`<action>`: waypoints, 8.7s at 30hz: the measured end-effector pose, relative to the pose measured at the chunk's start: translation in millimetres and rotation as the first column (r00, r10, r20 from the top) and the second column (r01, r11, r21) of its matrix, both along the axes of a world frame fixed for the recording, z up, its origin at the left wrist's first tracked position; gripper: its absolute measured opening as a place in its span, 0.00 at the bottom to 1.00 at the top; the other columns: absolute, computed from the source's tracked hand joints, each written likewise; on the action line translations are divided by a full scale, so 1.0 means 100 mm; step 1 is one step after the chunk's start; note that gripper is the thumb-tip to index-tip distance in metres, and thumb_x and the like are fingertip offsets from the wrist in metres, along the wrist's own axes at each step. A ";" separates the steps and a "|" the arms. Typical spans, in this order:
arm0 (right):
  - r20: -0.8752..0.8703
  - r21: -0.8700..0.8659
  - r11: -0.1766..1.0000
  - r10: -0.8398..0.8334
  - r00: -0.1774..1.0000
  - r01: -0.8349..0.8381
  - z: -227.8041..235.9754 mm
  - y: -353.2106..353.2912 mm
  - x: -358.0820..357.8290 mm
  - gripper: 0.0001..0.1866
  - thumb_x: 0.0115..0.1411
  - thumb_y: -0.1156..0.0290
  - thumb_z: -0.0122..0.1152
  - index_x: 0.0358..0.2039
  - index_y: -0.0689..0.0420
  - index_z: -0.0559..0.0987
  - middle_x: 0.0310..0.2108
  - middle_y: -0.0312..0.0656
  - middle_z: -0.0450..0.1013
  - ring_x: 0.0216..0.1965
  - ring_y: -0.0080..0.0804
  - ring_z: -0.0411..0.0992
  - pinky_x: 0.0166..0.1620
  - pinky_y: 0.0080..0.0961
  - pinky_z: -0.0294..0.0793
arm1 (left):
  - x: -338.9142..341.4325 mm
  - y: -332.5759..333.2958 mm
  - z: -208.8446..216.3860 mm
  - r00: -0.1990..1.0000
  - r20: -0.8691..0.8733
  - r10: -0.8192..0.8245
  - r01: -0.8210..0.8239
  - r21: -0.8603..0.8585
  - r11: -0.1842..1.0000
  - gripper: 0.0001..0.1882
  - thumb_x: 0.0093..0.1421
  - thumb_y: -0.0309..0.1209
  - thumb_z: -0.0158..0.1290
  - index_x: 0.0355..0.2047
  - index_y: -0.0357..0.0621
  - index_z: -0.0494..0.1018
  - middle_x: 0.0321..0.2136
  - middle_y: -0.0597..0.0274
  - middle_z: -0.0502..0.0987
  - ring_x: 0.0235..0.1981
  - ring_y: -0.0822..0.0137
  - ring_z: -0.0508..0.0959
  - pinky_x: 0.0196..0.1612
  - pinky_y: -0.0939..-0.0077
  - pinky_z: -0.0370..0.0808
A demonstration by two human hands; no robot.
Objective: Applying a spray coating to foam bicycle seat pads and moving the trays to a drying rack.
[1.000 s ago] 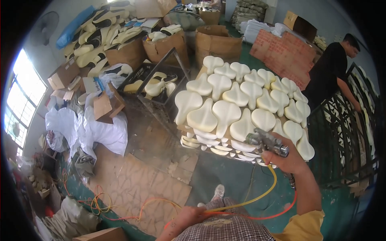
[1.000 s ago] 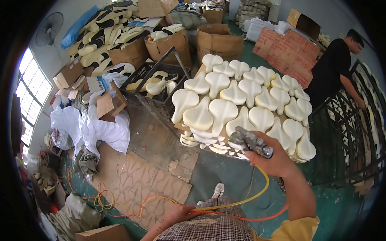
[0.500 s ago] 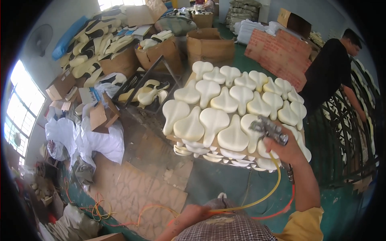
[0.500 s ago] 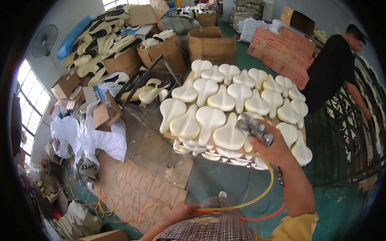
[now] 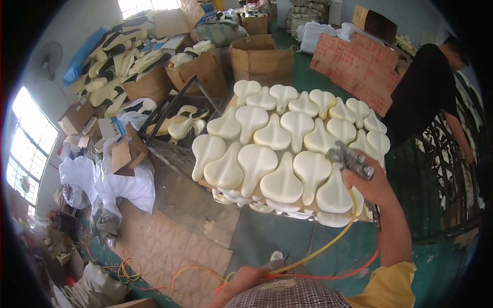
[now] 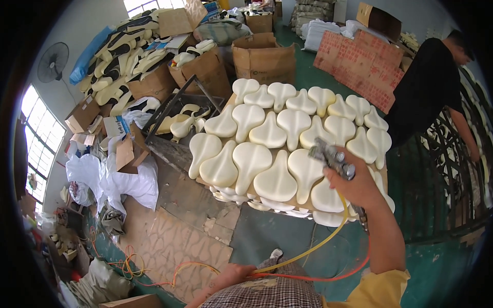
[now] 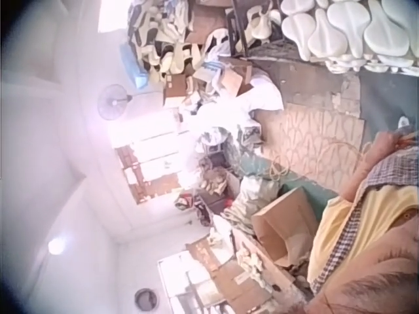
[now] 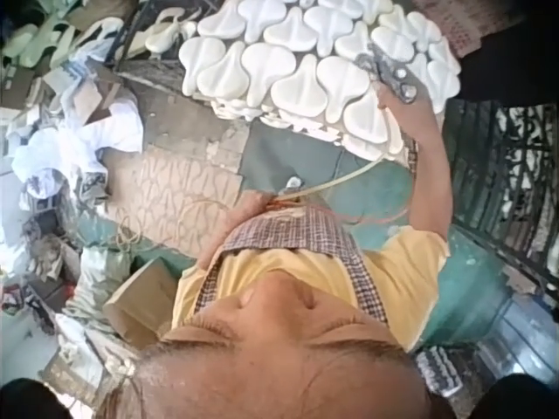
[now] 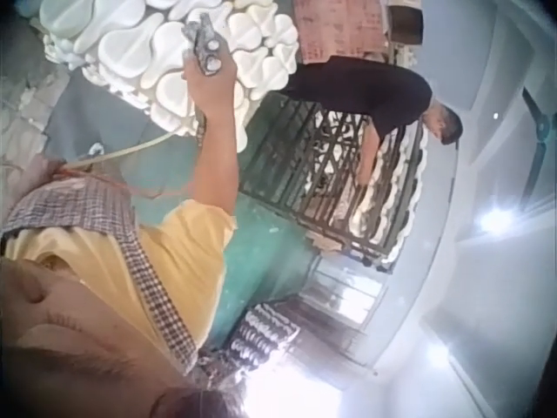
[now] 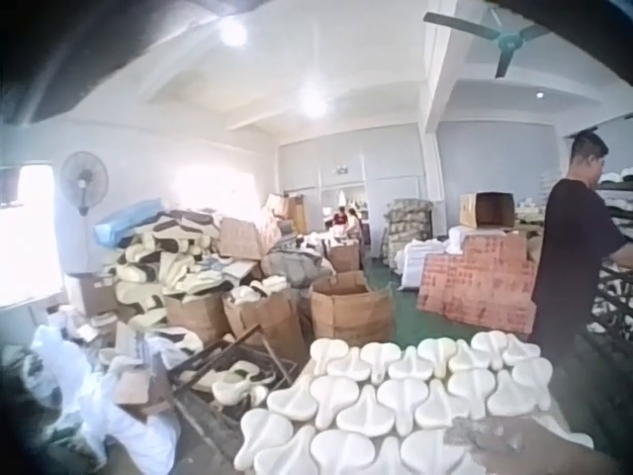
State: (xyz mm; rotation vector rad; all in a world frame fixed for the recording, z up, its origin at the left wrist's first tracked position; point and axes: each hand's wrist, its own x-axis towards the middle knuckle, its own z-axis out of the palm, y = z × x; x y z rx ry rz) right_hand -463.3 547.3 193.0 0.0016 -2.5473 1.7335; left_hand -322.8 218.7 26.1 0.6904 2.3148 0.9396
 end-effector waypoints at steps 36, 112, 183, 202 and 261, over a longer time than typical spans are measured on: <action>0.108 0.010 0.998 0.068 0.992 -0.070 0.00 -0.12 1.19 0.25 0.53 0.74 0.61 0.52 0.62 0.68 0.31 0.36 0.72 0.24 0.19 0.69 0.27 0.20 0.72 | 1.03 -0.03 0.00 0.998 0.035 0.046 -0.041 -0.117 0.992 0.16 0.58 0.48 0.50 0.32 0.50 0.76 0.21 0.53 0.76 0.25 0.51 0.77 0.30 0.61 0.74; -0.040 -0.039 0.997 -0.066 0.997 0.065 -0.01 2.08 0.82 0.20 0.55 0.75 0.58 0.49 0.61 0.70 0.28 0.34 0.70 0.22 0.18 0.67 0.27 0.18 0.71 | 0.59 2.01 -0.10 0.993 0.073 -0.091 0.094 -0.036 0.995 0.13 0.57 0.42 0.53 0.36 0.49 0.75 0.22 0.52 0.76 0.27 0.50 0.77 0.30 0.61 0.74; 0.138 -0.021 0.999 0.032 0.990 -0.029 -0.13 2.40 2.21 0.24 0.53 0.75 0.60 0.52 0.60 0.68 0.26 0.36 0.72 0.23 0.17 0.68 0.28 0.17 0.70 | 1.31 2.39 -0.18 0.976 0.118 -0.182 0.191 -0.074 0.979 0.18 0.56 0.50 0.49 0.37 0.51 0.72 0.25 0.51 0.77 0.30 0.48 0.77 0.33 0.58 0.73; 0.172 0.091 0.996 0.005 0.985 -0.021 0.01 2.21 2.79 0.25 0.50 0.70 0.64 0.50 0.58 0.70 0.29 0.42 0.74 0.29 0.24 0.71 0.35 0.22 0.71 | 1.45 2.37 -0.16 0.978 0.040 -0.204 0.206 -0.043 0.978 0.13 0.56 0.43 0.53 0.31 0.46 0.73 0.22 0.51 0.76 0.26 0.49 0.76 0.28 0.60 0.73; 0.028 -0.059 0.938 -0.340 0.940 0.342 0.04 2.50 3.23 0.22 0.53 0.76 0.59 0.50 0.60 0.69 0.26 0.34 0.72 0.24 0.16 0.68 0.28 0.18 0.71 | 1.66 2.46 -0.22 0.939 0.053 -0.339 0.336 0.050 0.940 0.11 0.56 0.39 0.54 0.32 0.46 0.76 0.21 0.51 0.76 0.26 0.50 0.77 0.30 0.63 0.73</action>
